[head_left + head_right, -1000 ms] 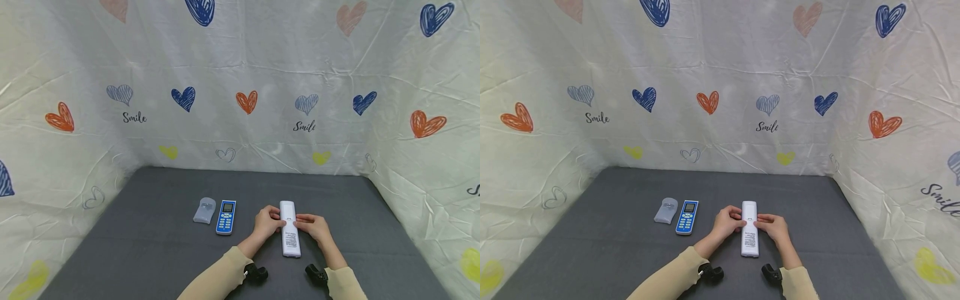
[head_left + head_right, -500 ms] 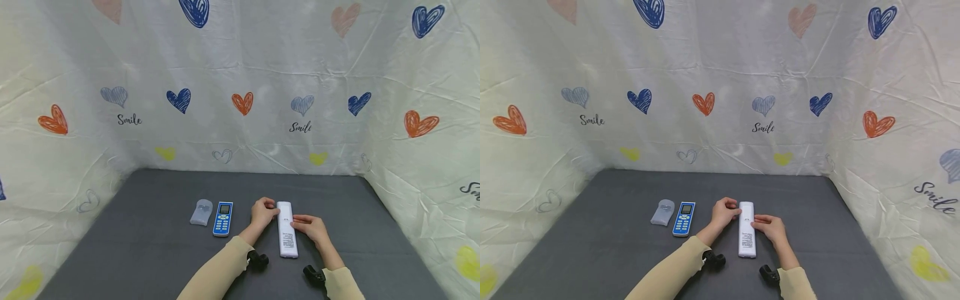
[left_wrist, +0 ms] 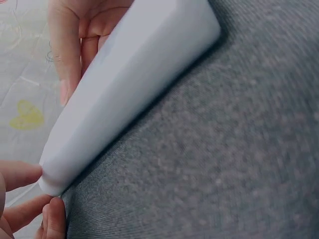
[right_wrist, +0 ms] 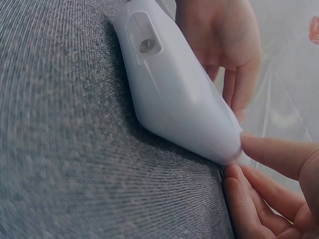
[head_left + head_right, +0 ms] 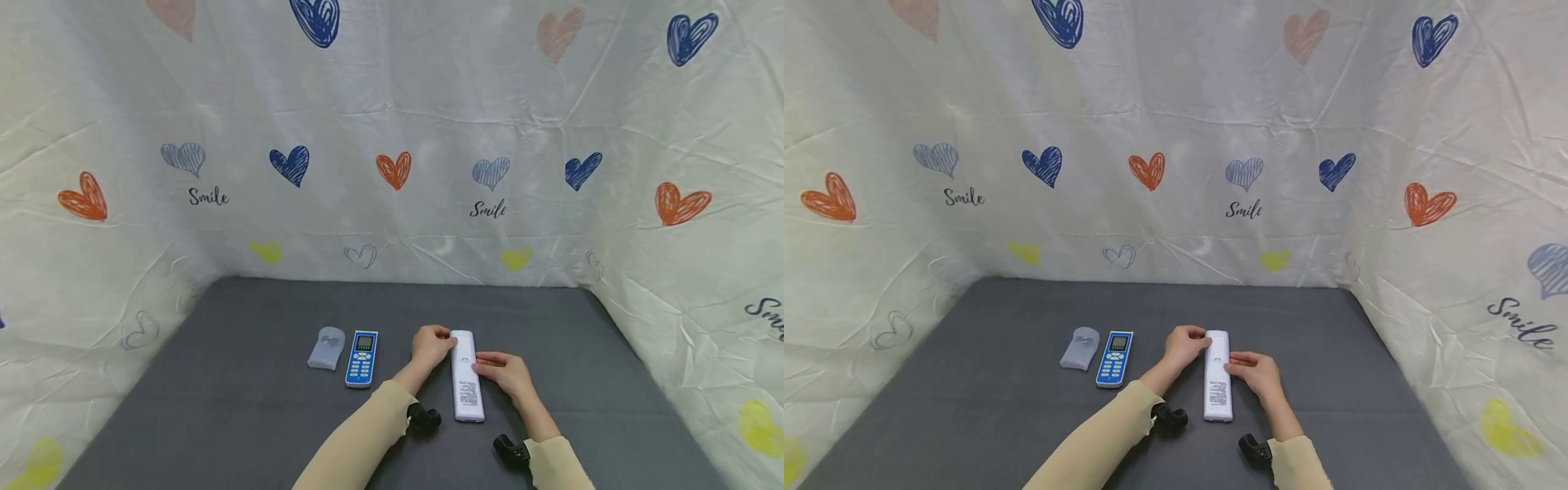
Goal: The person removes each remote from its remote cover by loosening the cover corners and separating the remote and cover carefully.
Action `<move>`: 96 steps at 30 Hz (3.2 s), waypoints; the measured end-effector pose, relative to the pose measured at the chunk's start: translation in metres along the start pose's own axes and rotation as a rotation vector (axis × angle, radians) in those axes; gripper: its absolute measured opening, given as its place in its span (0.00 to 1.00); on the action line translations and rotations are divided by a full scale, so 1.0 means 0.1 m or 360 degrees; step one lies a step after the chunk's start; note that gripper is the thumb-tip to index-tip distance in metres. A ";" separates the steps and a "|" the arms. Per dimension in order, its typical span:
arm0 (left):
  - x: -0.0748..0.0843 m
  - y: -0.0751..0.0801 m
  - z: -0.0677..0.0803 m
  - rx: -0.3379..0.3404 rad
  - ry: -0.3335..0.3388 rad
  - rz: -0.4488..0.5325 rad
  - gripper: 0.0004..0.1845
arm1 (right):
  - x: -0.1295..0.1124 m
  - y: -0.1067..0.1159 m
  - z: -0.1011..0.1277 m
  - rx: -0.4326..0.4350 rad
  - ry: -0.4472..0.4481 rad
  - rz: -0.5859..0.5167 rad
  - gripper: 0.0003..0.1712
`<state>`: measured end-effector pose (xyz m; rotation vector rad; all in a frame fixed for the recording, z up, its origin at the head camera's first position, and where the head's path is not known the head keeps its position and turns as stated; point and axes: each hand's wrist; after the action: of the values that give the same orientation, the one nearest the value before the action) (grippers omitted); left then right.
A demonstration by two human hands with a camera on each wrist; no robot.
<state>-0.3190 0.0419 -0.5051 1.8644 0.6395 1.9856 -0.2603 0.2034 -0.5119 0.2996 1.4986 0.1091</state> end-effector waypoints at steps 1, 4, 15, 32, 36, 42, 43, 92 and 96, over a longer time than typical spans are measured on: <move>0.00 0.00 0.00 -0.0006 0.0010 -0.0009 0.12 | 0.00 0.00 0.00 0.0000 -0.0007 0.0018 0.22; 0.00 0.01 0.01 -0.0020 0.0033 -0.0011 0.12 | 0.02 0.00 0.01 -0.0002 -0.0010 0.0050 0.22; 0.02 0.04 0.02 -0.0077 0.0023 0.0075 0.14 | 0.02 0.02 0.00 -0.0023 0.0048 0.0075 0.22; 0.09 0.13 0.05 -0.0081 -0.0056 0.0360 0.12 | -0.12 0.03 -0.01 -0.0070 0.0008 -0.0149 0.23; 0.10 0.16 0.07 -0.0077 -0.0075 0.0362 0.12 | -0.18 0.02 -0.01 -0.0054 0.0040 -0.0134 0.23; 0.15 0.23 0.09 -0.0071 -0.0156 0.0395 0.13 | -0.27 0.02 -0.02 -0.0015 0.0102 -0.0085 0.22; 0.16 0.24 0.09 -0.0071 -0.0167 0.0400 0.13 | -0.29 0.02 -0.02 -0.0008 0.0111 -0.0083 0.22; 0.34 0.45 0.27 -0.0188 -0.0380 0.0466 0.14 | -0.61 0.30 -0.16 -0.0106 0.0677 0.0385 0.19; 0.35 0.46 0.28 -0.0191 -0.0385 0.0464 0.13 | -0.62 0.33 -0.16 -0.0124 0.0730 0.0410 0.19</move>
<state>-0.2909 0.0249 -0.4500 2.1762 0.1843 1.8708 -0.2767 0.2209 -0.4447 0.4233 1.8974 0.4663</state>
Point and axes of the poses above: each hand's wrist, its own z-axis away from the middle knuckle, its own y-axis out of the back of the hand, x = y × z, and after that the axes turned 6 degrees about y, right-handed
